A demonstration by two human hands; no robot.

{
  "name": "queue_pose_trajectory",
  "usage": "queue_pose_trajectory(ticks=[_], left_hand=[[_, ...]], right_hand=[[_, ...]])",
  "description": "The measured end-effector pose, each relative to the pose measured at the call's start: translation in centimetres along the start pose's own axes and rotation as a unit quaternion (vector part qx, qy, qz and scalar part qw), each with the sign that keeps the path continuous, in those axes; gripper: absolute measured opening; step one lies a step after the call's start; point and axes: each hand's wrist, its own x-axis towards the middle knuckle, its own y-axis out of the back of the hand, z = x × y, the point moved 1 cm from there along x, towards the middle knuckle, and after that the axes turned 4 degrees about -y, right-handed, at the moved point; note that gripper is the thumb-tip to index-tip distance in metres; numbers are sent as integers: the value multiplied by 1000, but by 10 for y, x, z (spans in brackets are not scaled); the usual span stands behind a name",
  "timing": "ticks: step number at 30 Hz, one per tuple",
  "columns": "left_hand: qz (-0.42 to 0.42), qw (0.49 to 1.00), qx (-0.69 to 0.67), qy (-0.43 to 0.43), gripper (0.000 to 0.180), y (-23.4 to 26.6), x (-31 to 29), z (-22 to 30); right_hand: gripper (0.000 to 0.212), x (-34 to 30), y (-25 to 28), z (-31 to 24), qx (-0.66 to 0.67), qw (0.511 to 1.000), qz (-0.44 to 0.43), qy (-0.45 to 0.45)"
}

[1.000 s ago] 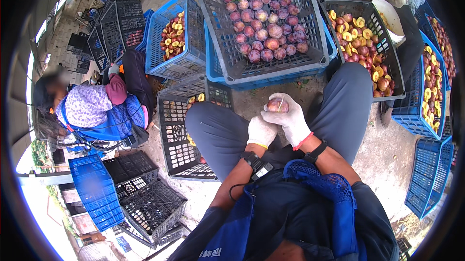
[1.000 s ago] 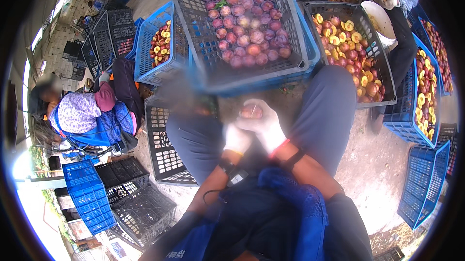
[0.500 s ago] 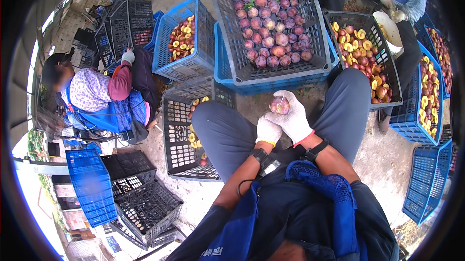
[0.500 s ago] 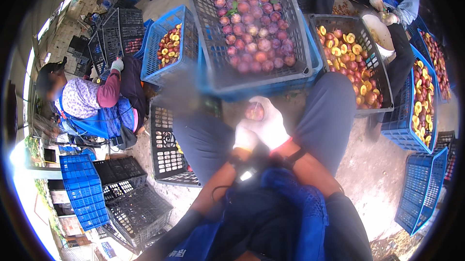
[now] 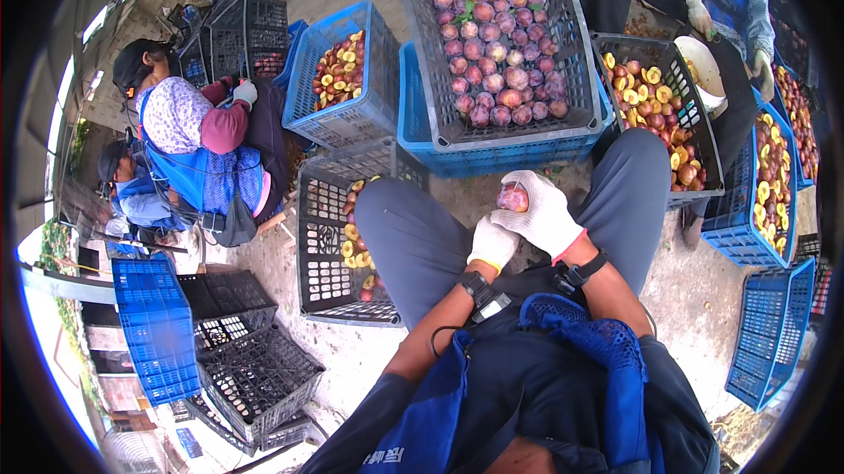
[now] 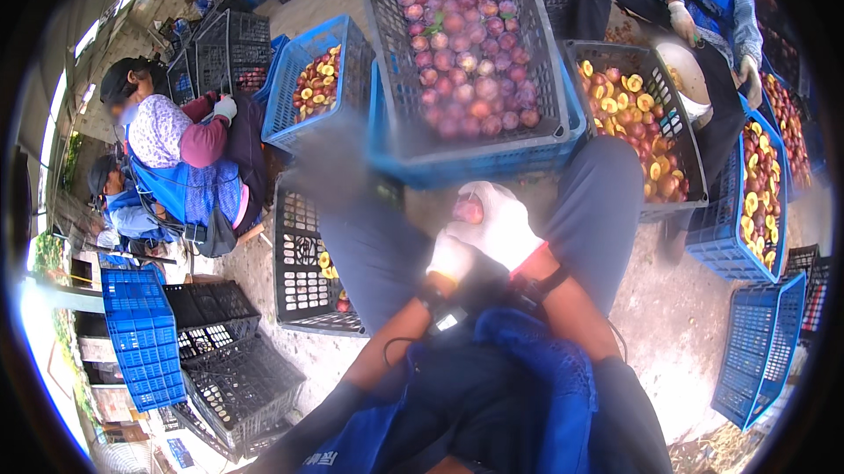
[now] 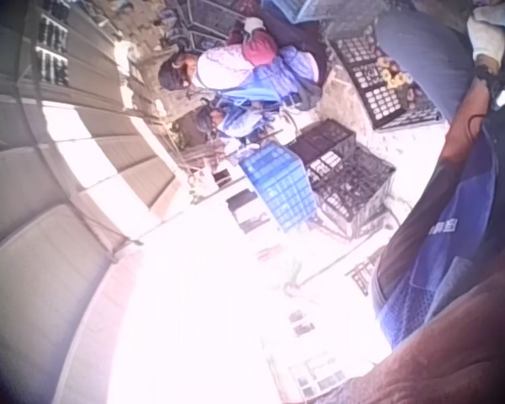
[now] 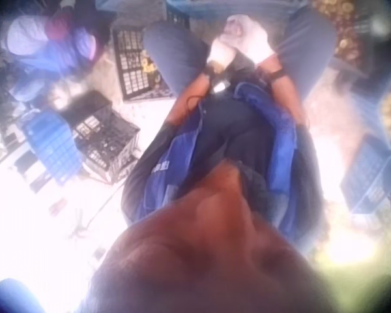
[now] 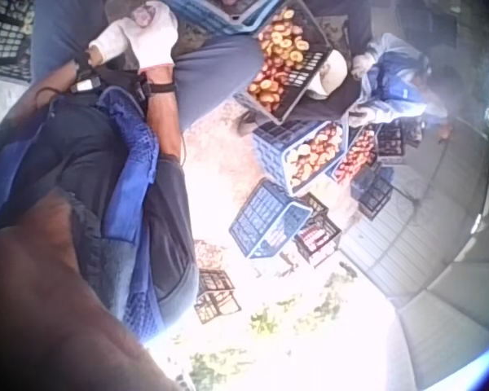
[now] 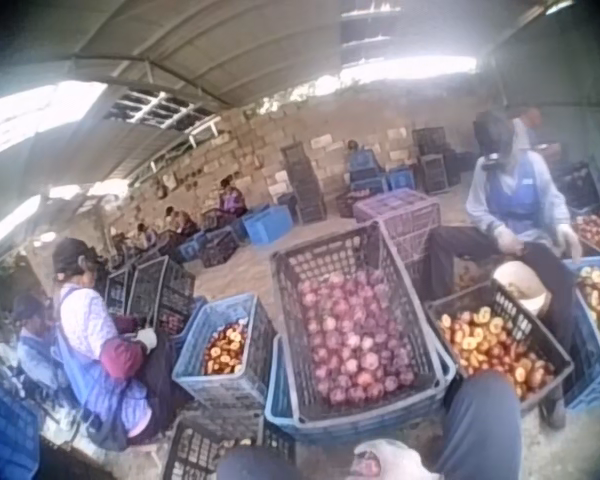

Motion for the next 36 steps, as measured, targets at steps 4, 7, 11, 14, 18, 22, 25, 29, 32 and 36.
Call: queue_pose_trajectory(ticks=[4, 7, 11, 14, 18, 22, 25, 29, 32, 36], left_hand=[[-91, 988, 65, -106, 21, 7, -6, -4], [-6, 985, -173, 4, 17, 28, -10, 17], [74, 958, -277, -23, 14, 48, -16, 38], [49, 932, -357, 28, 15, 44, -17, 35], [42, 840, -528, 117, 24, -16, -12, -17], [29, 919, -390, 52, 26, 34, -1, 34], [47, 858, -501, 99, 23, 25, -1, 35], [24, 816, -563, 131, 28, -34, -2, -16], [27, 763, -624, 166, 32, -35, 2, -13], [4, 817, -564, 121, 42, 4, 14, 14]], right_hand=[[63, -9, -2, 1, -168, 984, 17, 56], [69, -13, 1, 10, 281, 949, -112, -87], [59, -21, -2, 1, 227, 960, -123, -112], [63, -18, 14, -12, -99, 986, 40, 132], [72, 0, 20, -14, -146, 977, 1, 156], [67, -8, 24, 4, 209, 972, -106, -2], [66, -10, 15, 5, 278, 949, -116, -96], [75, 4, 27, -6, -141, 964, 68, 214], [75, 15, 34, -12, -223, 949, 22, 221], [81, 14, 45, -14, 78, 989, -98, 72]])
